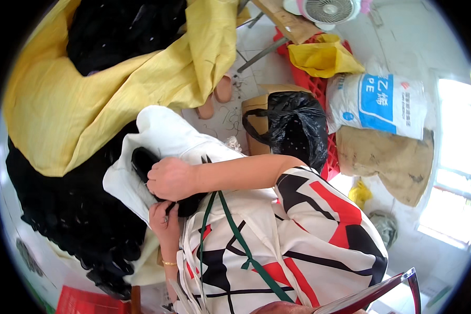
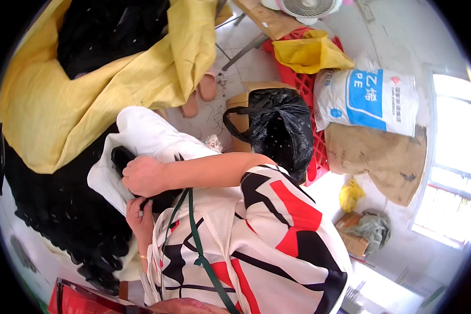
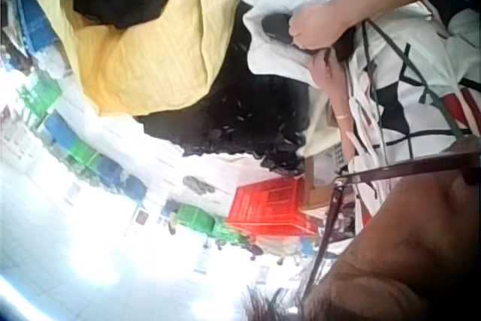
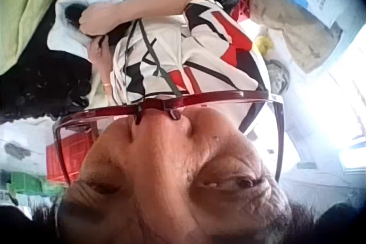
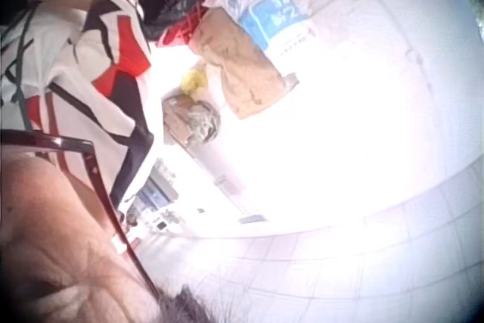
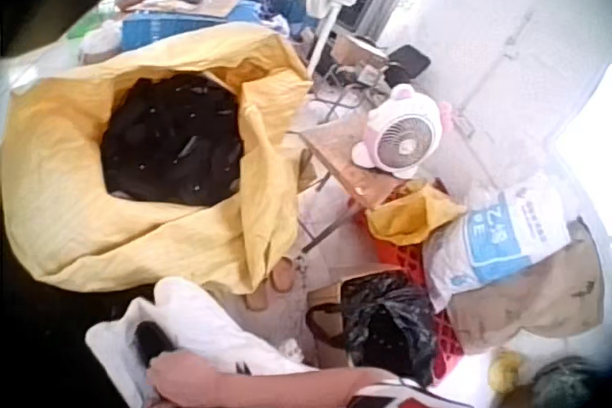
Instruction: The person is sewing a black slipper using a needle and thread. They repeatedly insert the needle into the slipper's sole and pull the thread through to secure the material. The person works on a single slipper throughout the clip, occasionally adjusting its position on a white cloth.
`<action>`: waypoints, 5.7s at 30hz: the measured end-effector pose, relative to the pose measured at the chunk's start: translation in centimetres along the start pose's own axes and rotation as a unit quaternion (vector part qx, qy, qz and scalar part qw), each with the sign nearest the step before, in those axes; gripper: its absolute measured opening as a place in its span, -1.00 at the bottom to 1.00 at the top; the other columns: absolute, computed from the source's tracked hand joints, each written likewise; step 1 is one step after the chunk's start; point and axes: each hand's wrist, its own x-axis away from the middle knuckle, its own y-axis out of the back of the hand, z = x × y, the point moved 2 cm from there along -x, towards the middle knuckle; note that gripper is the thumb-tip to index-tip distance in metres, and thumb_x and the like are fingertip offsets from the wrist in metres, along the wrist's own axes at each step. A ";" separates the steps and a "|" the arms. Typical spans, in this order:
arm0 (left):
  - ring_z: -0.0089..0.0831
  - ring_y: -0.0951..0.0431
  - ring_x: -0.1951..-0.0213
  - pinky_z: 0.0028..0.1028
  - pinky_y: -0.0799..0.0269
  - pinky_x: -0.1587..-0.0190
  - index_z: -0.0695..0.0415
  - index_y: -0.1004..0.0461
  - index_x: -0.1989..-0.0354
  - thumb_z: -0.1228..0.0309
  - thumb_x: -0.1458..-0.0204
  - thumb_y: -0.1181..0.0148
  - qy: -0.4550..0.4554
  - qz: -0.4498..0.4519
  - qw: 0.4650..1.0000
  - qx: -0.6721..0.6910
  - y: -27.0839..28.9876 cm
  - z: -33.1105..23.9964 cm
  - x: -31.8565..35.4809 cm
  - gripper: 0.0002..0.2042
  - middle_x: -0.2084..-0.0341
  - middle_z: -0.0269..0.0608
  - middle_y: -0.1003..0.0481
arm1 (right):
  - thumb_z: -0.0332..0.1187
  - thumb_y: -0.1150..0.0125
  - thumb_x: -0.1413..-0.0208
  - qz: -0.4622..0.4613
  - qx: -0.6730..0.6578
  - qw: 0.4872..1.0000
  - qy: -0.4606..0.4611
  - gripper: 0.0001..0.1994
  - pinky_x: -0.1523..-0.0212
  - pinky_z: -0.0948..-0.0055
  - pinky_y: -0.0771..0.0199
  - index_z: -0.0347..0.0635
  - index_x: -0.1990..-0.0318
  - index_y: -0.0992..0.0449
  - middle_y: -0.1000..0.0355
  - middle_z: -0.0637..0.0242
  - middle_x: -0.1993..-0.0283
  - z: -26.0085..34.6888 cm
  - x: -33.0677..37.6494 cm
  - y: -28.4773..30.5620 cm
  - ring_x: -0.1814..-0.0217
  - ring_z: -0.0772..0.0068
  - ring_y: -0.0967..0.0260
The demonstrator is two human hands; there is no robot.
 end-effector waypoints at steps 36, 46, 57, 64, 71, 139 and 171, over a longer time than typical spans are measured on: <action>-0.63 -0.46 0.23 -0.59 -0.41 0.14 0.24 -0.46 0.12 0.63 0.08 -0.11 0.125 -0.099 0.954 0.256 14.2 -2.2 -2.6 -0.72 0.29 -0.34 -0.51 | -0.43 -0.37 0.03 -0.108 0.026 0.990 -0.090 -0.91 0.41 0.25 -0.45 -0.13 0.37 -0.57 -0.41 0.27 0.44 -1.5 -0.1 9.0 0.39 0.16 -0.43; 0.03 -0.52 0.19 -0.21 -0.45 0.09 0.20 -0.56 0.21 0.34 -0.16 -0.13 -0.022 -0.089 0.984 -0.155 9.3 2.3 -7.6 -0.80 0.28 -0.06 -0.58 | -0.44 -0.31 -0.02 0.041 0.005 0.996 -0.083 -0.95 0.41 0.23 -0.46 -0.17 0.38 -0.56 -0.41 0.23 0.45 -2.3 4.2 8.2 0.39 0.11 -0.43; -0.19 -0.48 0.29 -0.30 -0.42 0.22 0.21 -0.52 0.28 0.31 -0.04 -0.32 0.112 -0.165 0.962 -0.189 8.4 -2.1 -3.4 -0.78 0.35 -0.11 -0.48 | -0.39 -0.28 -0.13 0.065 -0.207 0.964 -0.151 -0.84 0.24 0.23 -0.50 -0.21 0.17 -0.57 -0.48 0.15 0.26 -1.1 -5.5 3.1 0.18 0.05 -0.46; -0.12 -0.46 0.22 -0.23 -0.42 0.18 0.13 -0.46 0.29 0.47 0.10 -0.38 0.045 -0.222 0.960 -0.162 7.1 0.6 -2.7 -0.77 0.30 -0.15 -0.47 | -0.41 -0.34 -0.06 0.163 -0.210 0.964 -0.021 -0.75 0.16 0.23 -0.42 -0.16 0.09 -0.54 -0.42 0.18 0.25 -0.4 -8.1 -2.0 0.14 0.05 -0.39; -0.16 -0.51 0.19 -0.30 -0.47 0.14 0.11 -0.45 0.27 0.52 0.14 -0.40 -0.048 -0.262 0.931 -0.249 5.8 1.5 -2.1 -0.73 0.26 -0.19 -0.51 | -0.45 -0.41 0.05 0.117 -0.161 0.979 -0.032 -0.75 0.29 0.24 -0.45 -0.12 0.17 -0.55 -0.38 0.26 0.35 0.2 -5.8 -2.5 0.25 0.13 -0.39; -0.18 -0.51 0.39 -0.35 -0.45 0.33 0.12 -0.53 0.26 0.46 -0.02 -0.29 0.049 -0.195 0.972 -0.124 7.3 0.9 -2.1 -0.88 0.44 -0.14 -0.48 | -0.46 -0.02 -0.33 -0.072 -0.469 0.759 -0.446 -0.80 0.40 0.57 -0.39 -0.26 -0.04 -0.44 -0.36 0.49 0.47 -6.8 2.4 5.3 0.48 0.69 -0.28; -0.71 -0.44 0.55 -0.63 -0.41 0.47 0.26 -0.52 0.41 0.41 -0.08 -0.28 0.330 -0.188 0.904 0.196 6.7 2.3 -3.2 -0.84 0.59 -0.38 -0.49 | -0.36 -0.11 -0.20 0.177 -0.211 0.945 -0.176 -0.87 0.34 0.07 -0.49 -0.14 0.15 -0.50 -0.52 0.04 0.44 0.8 -3.0 -2.0 0.38 -0.07 -0.51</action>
